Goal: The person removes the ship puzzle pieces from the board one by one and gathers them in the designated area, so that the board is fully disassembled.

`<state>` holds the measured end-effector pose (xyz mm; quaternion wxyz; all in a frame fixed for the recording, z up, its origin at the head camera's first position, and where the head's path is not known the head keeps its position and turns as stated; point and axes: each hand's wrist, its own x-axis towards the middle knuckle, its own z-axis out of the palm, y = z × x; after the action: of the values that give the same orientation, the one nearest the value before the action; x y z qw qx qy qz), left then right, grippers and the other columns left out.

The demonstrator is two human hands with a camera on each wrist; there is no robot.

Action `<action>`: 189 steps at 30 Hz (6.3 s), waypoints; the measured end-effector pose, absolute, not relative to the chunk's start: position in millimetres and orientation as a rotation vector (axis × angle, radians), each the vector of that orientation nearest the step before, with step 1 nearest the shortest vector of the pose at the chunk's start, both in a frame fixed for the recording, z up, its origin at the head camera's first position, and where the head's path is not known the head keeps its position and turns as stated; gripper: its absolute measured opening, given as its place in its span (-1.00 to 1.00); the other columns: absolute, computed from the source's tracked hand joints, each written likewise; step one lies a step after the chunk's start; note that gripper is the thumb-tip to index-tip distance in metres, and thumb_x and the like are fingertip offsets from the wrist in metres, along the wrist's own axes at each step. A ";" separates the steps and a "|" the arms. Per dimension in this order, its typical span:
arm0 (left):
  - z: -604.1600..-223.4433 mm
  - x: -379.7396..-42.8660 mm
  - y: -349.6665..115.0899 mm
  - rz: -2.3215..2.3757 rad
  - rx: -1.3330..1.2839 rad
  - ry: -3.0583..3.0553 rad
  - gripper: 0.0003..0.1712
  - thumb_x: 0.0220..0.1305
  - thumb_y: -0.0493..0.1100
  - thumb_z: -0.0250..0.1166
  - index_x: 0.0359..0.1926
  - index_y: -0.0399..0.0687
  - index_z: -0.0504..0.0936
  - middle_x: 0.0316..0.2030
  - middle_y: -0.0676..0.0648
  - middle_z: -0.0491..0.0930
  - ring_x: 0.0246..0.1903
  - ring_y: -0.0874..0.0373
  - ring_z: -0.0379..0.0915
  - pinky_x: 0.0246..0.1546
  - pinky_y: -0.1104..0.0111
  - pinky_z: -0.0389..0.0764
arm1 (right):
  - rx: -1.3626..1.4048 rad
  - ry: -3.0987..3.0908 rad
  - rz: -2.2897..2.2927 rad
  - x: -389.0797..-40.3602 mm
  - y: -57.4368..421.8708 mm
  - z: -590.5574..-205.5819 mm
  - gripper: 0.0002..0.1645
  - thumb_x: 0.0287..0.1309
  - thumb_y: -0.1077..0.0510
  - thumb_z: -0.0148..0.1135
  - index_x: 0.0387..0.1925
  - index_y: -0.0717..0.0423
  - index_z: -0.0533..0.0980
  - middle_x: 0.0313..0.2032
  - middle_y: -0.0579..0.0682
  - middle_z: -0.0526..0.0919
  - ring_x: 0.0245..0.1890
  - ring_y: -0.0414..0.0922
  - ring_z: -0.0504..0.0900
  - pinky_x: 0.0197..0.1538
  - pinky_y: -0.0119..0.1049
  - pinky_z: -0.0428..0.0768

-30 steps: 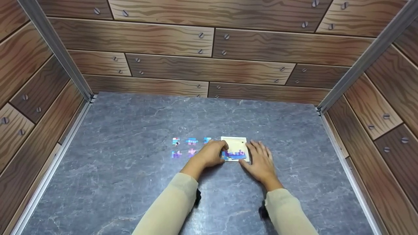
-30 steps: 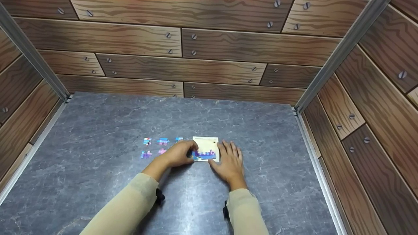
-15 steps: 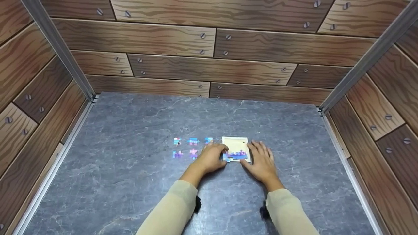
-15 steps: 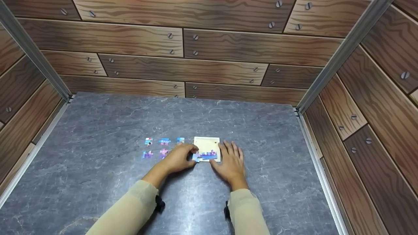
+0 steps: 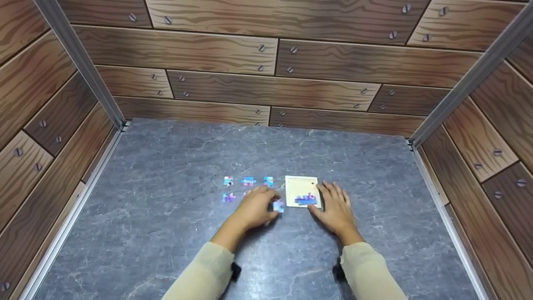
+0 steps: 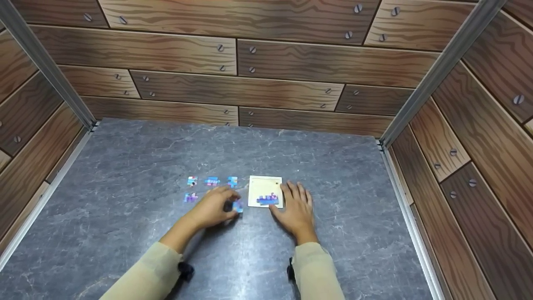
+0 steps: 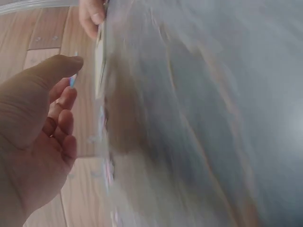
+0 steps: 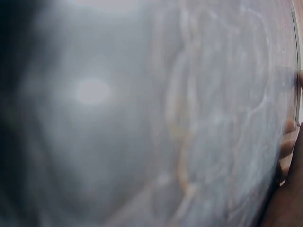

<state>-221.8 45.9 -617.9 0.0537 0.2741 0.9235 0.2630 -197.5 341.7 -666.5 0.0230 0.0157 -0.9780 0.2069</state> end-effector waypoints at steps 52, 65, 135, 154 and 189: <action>-608.9 -205.9 -48.4 1.223 0.533 2.643 -0.27 0.24 -0.10 0.62 0.35 -0.19 0.56 0.24 -0.25 0.65 0.19 -0.20 0.65 0.30 -0.09 0.64 | 0.074 -3.003 0.646 -198.3 342.1 -668.9 0.02 0.34 -0.40 0.31 0.63 0.00 0.31 0.66 0.19 0.28 0.71 0.31 0.07 0.68 0.40 -0.06; -614.0 -224.9 83.2 1.089 0.766 2.683 -0.39 0.34 -0.12 0.53 0.36 -0.11 0.58 0.32 -0.16 0.55 -0.02 0.11 0.64 0.22 0.22 0.68 | 0.066 -3.018 0.644 -196.7 342.9 -669.2 0.03 0.36 -0.41 0.30 0.64 0.00 0.30 0.66 0.20 0.26 0.71 0.33 0.06 0.69 0.39 -0.07; -628.4 -260.1 117.1 0.851 0.917 2.587 -0.55 0.33 -0.16 0.49 0.22 -0.04 0.68 0.09 -0.16 0.71 0.13 -0.04 0.65 0.28 0.17 0.63 | 0.072 -2.972 0.611 -197.7 340.4 -667.9 -0.02 0.31 -0.37 0.32 0.59 -0.02 0.36 0.64 0.17 0.32 0.70 0.30 0.13 0.69 0.38 -0.02; -635.6 -256.5 112.2 0.959 0.939 2.551 -0.59 0.22 -0.24 0.53 0.10 -0.04 0.73 0.01 -0.12 0.79 0.05 0.03 0.69 0.20 0.23 0.67 | 0.062 -2.986 0.615 -196.8 339.5 -667.7 -0.04 0.34 -0.35 0.32 0.60 -0.03 0.35 0.64 0.17 0.32 0.70 0.30 0.12 0.70 0.37 -0.03; -622.6 -195.7 41.3 1.003 0.865 2.796 -0.57 0.33 0.03 0.56 0.15 0.04 0.77 0.03 0.00 0.70 0.03 0.10 0.66 0.20 0.20 0.68 | 0.047 -3.024 0.618 -196.8 341.7 -666.4 0.01 0.35 -0.38 0.31 0.63 -0.01 0.30 0.66 0.20 0.26 0.72 0.32 0.06 0.70 0.38 -0.08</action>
<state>-195.7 41.3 -622.6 0.0241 0.2794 0.9034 0.3242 -196.8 341.7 -666.4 0.0272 0.0153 -0.9793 0.2000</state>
